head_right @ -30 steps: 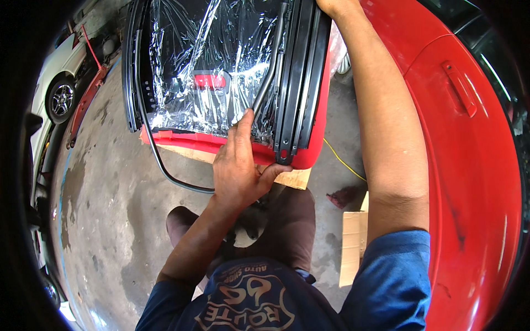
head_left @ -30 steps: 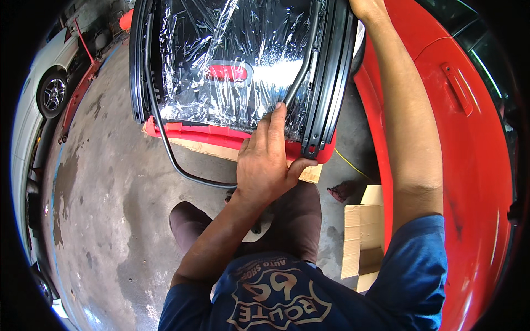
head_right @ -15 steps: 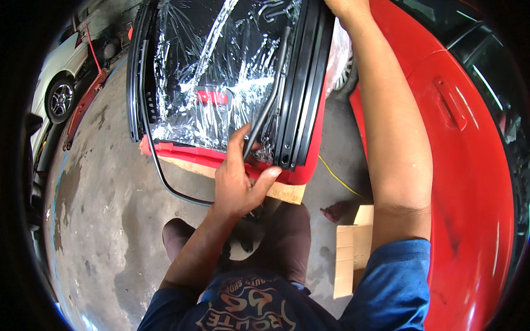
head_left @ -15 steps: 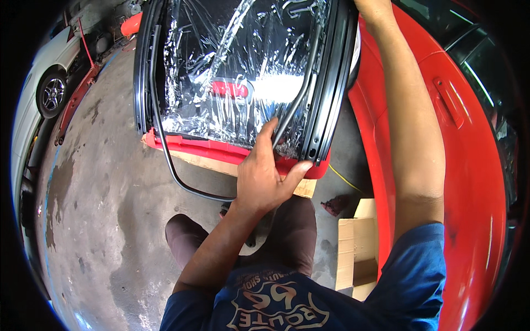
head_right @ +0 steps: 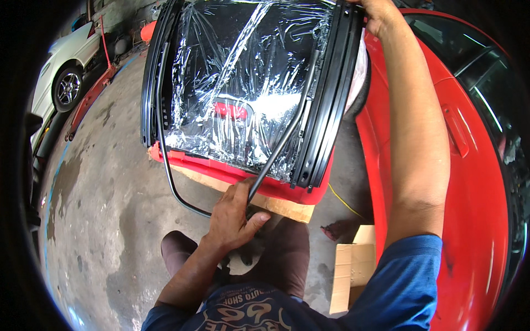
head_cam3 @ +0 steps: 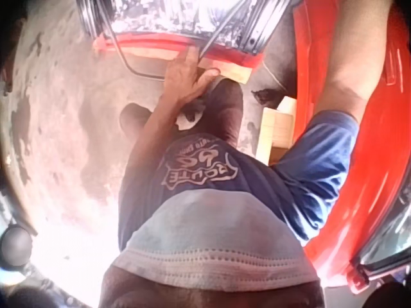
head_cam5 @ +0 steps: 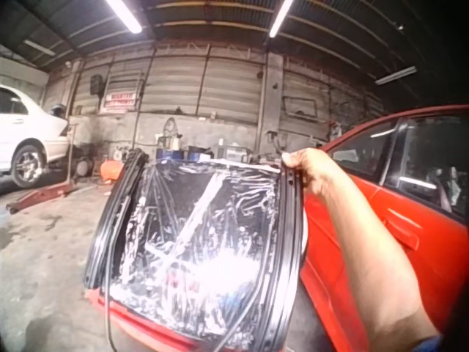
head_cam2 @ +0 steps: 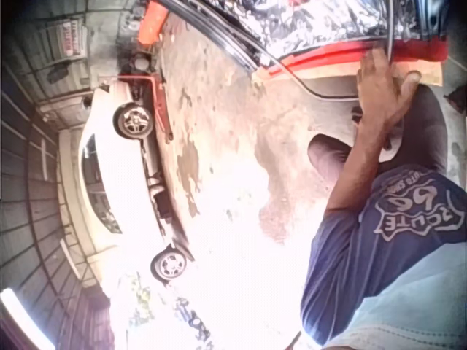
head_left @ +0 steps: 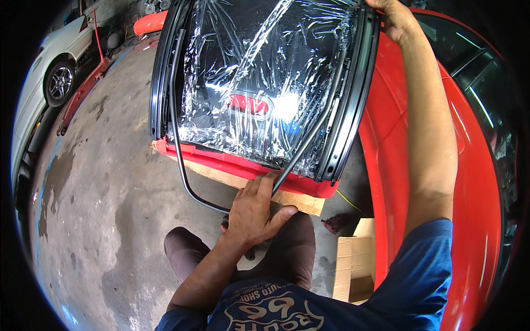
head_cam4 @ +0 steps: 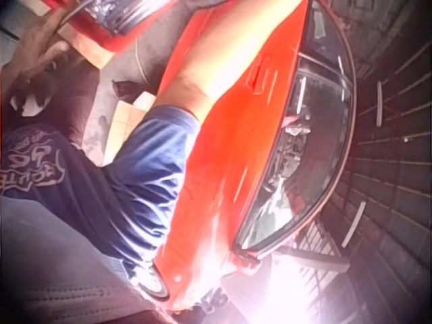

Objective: The person bends a black rubber weatherstrip using a rubber mallet and then fits it into the channel of a car window frame resting on a red car hood. The person repeatedly hammers and presses the strip to shape and seat it along the frame edges.

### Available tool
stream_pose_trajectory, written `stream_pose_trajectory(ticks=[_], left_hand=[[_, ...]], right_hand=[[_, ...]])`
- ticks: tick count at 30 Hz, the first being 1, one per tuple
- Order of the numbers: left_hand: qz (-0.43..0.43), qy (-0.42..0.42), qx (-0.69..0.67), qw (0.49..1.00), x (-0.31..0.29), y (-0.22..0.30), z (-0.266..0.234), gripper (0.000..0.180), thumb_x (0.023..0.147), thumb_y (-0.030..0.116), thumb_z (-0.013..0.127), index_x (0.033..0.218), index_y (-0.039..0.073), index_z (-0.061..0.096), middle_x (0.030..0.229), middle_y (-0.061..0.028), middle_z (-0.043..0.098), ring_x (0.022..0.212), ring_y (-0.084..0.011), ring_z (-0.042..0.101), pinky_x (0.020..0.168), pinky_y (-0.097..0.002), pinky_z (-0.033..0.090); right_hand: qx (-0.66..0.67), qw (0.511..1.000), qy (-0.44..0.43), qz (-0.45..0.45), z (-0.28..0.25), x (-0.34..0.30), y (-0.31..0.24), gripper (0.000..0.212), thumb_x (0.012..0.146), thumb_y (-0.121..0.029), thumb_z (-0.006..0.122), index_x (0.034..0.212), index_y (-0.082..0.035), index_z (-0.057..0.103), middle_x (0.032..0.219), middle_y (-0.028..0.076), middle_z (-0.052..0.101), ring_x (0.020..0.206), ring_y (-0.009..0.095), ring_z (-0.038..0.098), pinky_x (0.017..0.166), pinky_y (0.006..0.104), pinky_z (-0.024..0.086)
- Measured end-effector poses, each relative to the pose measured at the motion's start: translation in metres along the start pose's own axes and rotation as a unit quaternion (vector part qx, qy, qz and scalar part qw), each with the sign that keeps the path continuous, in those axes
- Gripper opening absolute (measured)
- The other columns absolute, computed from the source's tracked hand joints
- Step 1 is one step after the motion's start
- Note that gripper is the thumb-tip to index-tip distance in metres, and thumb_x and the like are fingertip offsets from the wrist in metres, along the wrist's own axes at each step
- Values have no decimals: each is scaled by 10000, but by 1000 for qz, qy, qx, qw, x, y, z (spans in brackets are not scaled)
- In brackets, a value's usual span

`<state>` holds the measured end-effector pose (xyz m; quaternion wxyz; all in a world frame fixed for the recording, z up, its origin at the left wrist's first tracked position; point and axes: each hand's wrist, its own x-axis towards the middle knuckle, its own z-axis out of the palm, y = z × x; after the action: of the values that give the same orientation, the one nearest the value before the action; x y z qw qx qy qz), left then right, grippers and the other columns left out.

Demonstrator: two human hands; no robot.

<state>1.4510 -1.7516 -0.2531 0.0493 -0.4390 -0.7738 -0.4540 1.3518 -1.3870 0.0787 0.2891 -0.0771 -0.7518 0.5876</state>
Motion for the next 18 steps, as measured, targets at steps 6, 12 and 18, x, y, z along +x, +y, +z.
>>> stream_pose_trajectory(ticks=[6, 12, 18], left_hand=[[4, -10, -16, 1000, 2, -3, -3, 761, 943, 566, 632, 1409, -18, 483, 1186, -251, 621, 1123, -435, 605, 972, -535, 466], [0, 11, 20, 1000, 5, -6, 3, 702, 941, 535, 636, 1354, -24, 536, 1148, -228, 631, 1104, -414, 601, 963, -517, 465], [24, 52, 53, 997, 2, -7, 6, 670, 932, 540, 638, 1281, -30, 586, 1108, -207, 630, 1047, -387, 599, 911, -498, 464]], right_hand=[[87, 989, 80, -85, 4, 55, -11, 86, 922, -114, 661, 848, -71, 670, 747, 59, 632, 640, 207, 543, 600, 357, 447], [-141, 954, 87, -248, -4, 9, 7, 161, 996, -220, 633, 881, -109, 638, 734, -10, 578, 650, 128, 512, 596, 291, 415], [-520, 725, 121, -436, -9, -82, 42, 365, 1043, -303, 568, 1289, -42, 633, 1305, 128, 612, 1295, 263, 539, 1138, 390, 389]])
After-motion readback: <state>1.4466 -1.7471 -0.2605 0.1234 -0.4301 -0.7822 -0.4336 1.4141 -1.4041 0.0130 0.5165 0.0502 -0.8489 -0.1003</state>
